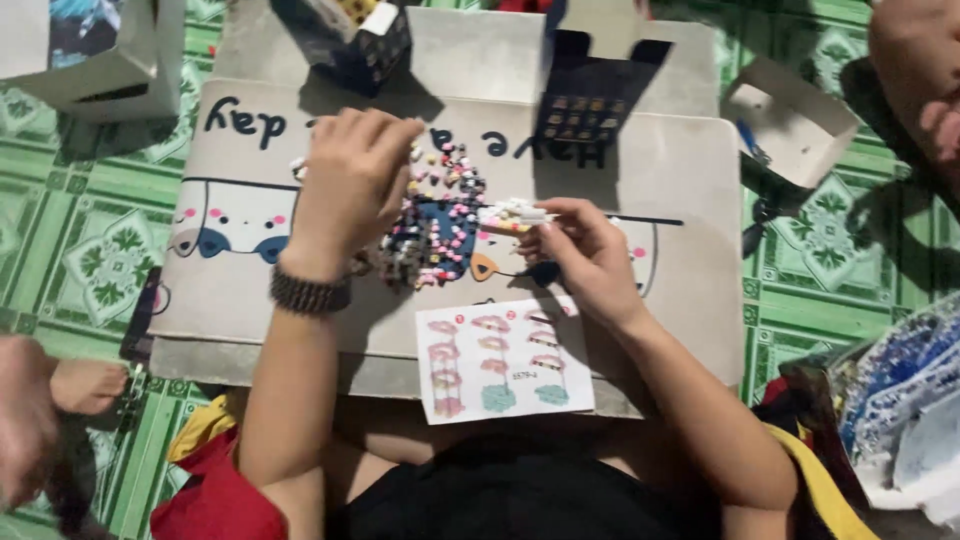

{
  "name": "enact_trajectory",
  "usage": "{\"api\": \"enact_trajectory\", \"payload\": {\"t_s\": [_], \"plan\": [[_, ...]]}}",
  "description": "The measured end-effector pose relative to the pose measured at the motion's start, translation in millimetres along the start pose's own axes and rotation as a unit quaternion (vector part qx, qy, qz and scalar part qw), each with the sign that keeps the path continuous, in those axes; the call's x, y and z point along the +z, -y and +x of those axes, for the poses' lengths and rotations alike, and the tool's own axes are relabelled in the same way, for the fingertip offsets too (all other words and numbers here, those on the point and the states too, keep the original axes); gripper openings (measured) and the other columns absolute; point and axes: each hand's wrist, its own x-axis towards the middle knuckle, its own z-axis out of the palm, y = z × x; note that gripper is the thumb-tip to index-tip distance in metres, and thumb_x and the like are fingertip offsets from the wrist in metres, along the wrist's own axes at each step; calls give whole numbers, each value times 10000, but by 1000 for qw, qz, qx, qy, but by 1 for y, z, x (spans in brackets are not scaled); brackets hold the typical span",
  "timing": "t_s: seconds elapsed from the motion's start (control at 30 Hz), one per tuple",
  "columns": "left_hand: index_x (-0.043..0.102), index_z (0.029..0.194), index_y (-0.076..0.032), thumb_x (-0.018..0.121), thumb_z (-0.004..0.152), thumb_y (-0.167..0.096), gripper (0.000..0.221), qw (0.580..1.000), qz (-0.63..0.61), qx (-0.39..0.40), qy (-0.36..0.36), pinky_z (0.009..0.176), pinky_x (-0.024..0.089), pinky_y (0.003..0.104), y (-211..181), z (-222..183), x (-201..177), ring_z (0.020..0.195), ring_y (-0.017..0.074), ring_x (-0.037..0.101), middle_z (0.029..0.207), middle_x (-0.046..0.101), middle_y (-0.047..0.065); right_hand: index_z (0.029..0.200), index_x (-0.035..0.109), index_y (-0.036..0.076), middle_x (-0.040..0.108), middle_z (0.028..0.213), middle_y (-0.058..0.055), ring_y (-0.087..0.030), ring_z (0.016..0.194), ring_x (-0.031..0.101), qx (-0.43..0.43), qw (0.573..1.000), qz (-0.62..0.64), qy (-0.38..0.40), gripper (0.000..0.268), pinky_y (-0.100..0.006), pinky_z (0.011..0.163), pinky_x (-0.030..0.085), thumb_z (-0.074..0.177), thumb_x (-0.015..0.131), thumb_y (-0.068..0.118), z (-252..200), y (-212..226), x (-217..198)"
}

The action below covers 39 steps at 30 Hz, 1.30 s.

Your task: The person assembles a small figure by interlocking plastic toy blocks according to a printed instruction sheet.

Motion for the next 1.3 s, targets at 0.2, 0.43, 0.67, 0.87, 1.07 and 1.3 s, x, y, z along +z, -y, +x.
{"api": "enact_trajectory", "payload": {"t_s": [0.2, 0.43, 0.67, 0.87, 1.07, 1.3], "plan": [[612, 1045, -76, 603, 898, -134, 158, 997, -71, 12, -14, 821, 397, 397, 1, -15, 46, 911, 266, 551, 992, 631, 91, 1147, 530, -27, 647, 877, -192, -275, 800, 689, 46, 999, 12, 7, 237, -350, 740, 614, 927, 490, 53, 5, 5, 0], [587, 1004, -98, 597, 876, -143, 136, 995, -92, 24, 20, 807, 357, 375, 2, -23, 54, 911, 251, 495, 961, 593, 64, 1213, 507, -25, 650, 901, -164, -212, 824, 672, 44, 999, -21, 25, 284, -271, 768, 571, 937, 496, 40, 4, 7, 3], [583, 981, -83, 618, 815, -54, 173, 994, -99, 40, 11, 755, 380, 365, 2, -25, 56, 889, 253, 482, 953, 577, 83, 1158, 495, -12, 615, 869, -146, -183, 773, 637, 54, 998, -34, 4, 217, -267, 740, 565, 943, 510, 16, 2, 5, -1], [589, 950, -63, 608, 875, -65, 77, 992, -113, 48, 0, 729, 387, 352, 2, -25, 61, 860, 242, 471, 919, 575, 83, 1135, 526, -25, 597, 908, -128, -169, 774, 622, 24, 997, -74, -8, 176, -251, 758, 543, 970, 499, 28, -1, 4, 0], [586, 940, -67, 612, 865, -51, 81, 991, -123, 55, -1, 699, 390, 344, 1, -25, 62, 840, 238, 478, 880, 573, 76, 1133, 552, -28, 596, 936, -123, -167, 779, 612, -7, 994, -108, 16, 171, -242, 756, 532, 978, 493, 14, -1, 3, 0], [585, 943, -40, 602, 856, -18, 91, 983, -175, 49, -17, 686, 388, 344, 0, -24, 65, 838, 246, 476, 881, 572, 87, 1107, 435, -7, 547, 886, -136, -181, 713, 594, -17, 995, -96, 15, 188, -259, 661, 520, 959, 541, 41, -2, 2, 4]]}}
